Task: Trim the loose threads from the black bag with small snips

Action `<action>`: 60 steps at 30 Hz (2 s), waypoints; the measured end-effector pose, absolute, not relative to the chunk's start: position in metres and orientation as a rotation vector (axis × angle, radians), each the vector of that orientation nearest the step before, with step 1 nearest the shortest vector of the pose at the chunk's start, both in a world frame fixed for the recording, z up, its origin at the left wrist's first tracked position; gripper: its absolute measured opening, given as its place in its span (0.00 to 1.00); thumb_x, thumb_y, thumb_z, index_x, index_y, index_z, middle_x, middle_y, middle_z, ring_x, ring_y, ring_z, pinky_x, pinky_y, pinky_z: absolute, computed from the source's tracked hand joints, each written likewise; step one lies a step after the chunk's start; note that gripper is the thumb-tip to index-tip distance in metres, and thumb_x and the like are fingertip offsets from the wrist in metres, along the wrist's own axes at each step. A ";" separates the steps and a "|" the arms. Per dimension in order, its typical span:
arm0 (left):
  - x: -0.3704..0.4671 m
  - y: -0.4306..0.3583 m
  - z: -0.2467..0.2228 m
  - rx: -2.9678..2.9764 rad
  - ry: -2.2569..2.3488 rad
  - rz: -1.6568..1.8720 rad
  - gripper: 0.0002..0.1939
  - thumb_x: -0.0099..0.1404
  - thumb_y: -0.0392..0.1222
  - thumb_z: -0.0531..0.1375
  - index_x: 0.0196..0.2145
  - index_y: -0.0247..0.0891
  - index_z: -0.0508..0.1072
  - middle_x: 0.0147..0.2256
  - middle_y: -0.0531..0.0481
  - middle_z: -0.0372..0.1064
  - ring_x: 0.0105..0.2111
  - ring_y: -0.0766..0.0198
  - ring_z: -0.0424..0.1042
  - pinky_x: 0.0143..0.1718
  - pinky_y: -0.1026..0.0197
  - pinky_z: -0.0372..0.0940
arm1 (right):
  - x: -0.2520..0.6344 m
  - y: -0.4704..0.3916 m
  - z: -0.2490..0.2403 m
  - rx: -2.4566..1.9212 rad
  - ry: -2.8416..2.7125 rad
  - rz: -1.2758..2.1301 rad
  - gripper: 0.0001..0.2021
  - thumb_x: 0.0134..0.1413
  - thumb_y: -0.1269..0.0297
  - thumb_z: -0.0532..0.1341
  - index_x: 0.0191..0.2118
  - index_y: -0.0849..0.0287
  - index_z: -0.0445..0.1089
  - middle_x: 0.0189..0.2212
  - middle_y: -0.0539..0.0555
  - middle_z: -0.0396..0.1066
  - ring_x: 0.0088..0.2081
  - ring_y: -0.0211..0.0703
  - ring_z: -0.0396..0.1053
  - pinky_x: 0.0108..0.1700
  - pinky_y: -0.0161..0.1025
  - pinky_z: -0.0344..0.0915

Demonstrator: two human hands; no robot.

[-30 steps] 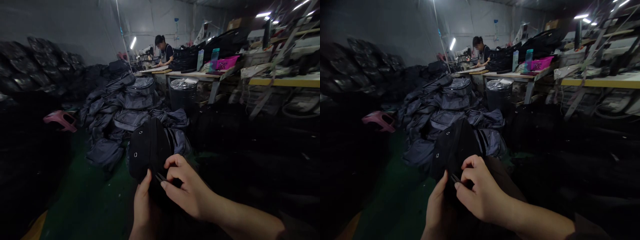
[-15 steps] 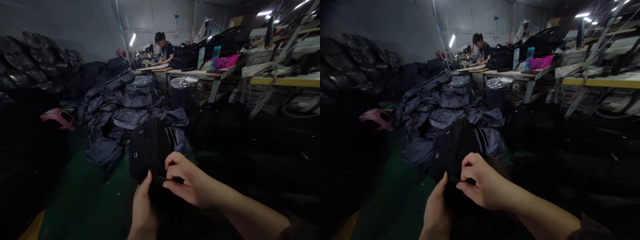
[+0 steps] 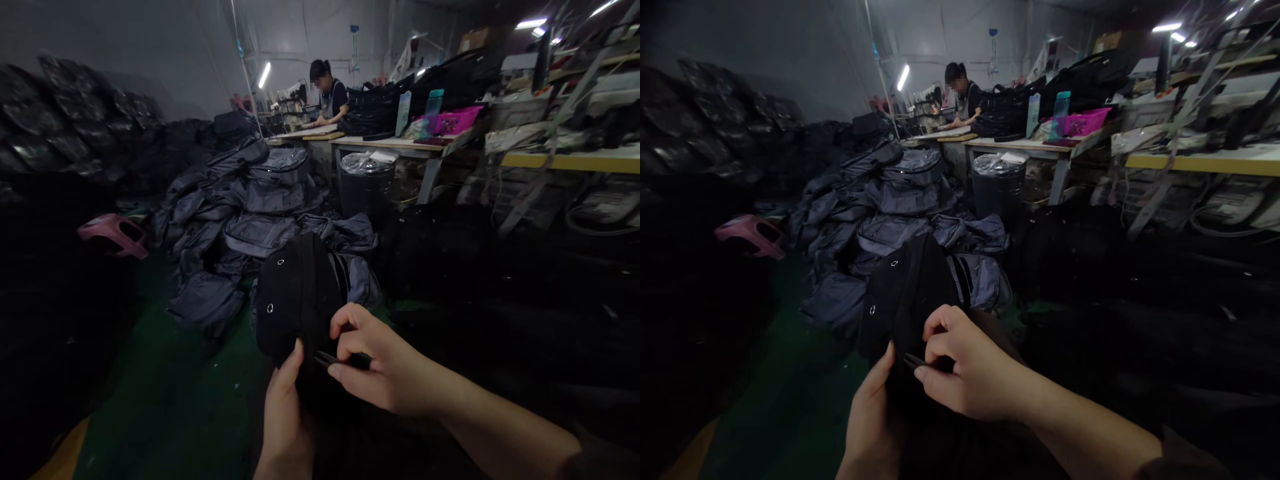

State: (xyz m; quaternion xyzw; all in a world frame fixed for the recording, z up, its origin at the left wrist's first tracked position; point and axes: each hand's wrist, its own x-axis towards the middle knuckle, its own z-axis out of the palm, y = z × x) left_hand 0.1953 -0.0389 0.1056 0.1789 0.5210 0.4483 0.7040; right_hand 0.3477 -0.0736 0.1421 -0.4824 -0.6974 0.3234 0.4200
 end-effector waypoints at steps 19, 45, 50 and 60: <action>0.199 -0.039 0.108 0.304 1.076 1.006 0.23 0.55 0.43 0.64 0.48 0.33 0.72 0.42 0.41 0.75 0.38 0.52 0.75 0.40 0.55 0.71 | 0.352 -0.072 0.144 -1.172 -1.798 0.815 0.08 0.52 0.70 0.62 0.25 0.60 0.63 0.41 0.53 0.60 0.38 0.37 0.62 0.39 0.36 0.63; 0.201 -0.039 0.113 0.304 0.990 1.027 0.21 0.58 0.39 0.61 0.50 0.33 0.71 0.43 0.41 0.74 0.42 0.52 0.74 0.41 0.55 0.71 | 0.356 -0.069 0.130 -1.103 -1.855 0.799 0.06 0.51 0.69 0.63 0.27 0.60 0.65 0.43 0.53 0.58 0.40 0.37 0.62 0.41 0.35 0.63; 0.201 -0.040 0.112 0.307 1.000 1.030 0.22 0.57 0.39 0.62 0.50 0.34 0.71 0.44 0.41 0.74 0.41 0.52 0.75 0.41 0.55 0.72 | 0.355 -0.071 0.133 -1.144 -1.822 0.805 0.08 0.50 0.71 0.62 0.25 0.60 0.62 0.42 0.53 0.59 0.38 0.37 0.62 0.39 0.35 0.63; 0.202 -0.040 0.112 0.284 0.997 1.022 0.22 0.57 0.40 0.62 0.50 0.33 0.71 0.45 0.40 0.73 0.43 0.52 0.73 0.42 0.54 0.71 | 0.356 -0.073 0.138 -1.144 -1.850 0.799 0.08 0.51 0.71 0.62 0.26 0.61 0.63 0.42 0.53 0.59 0.39 0.37 0.61 0.41 0.36 0.62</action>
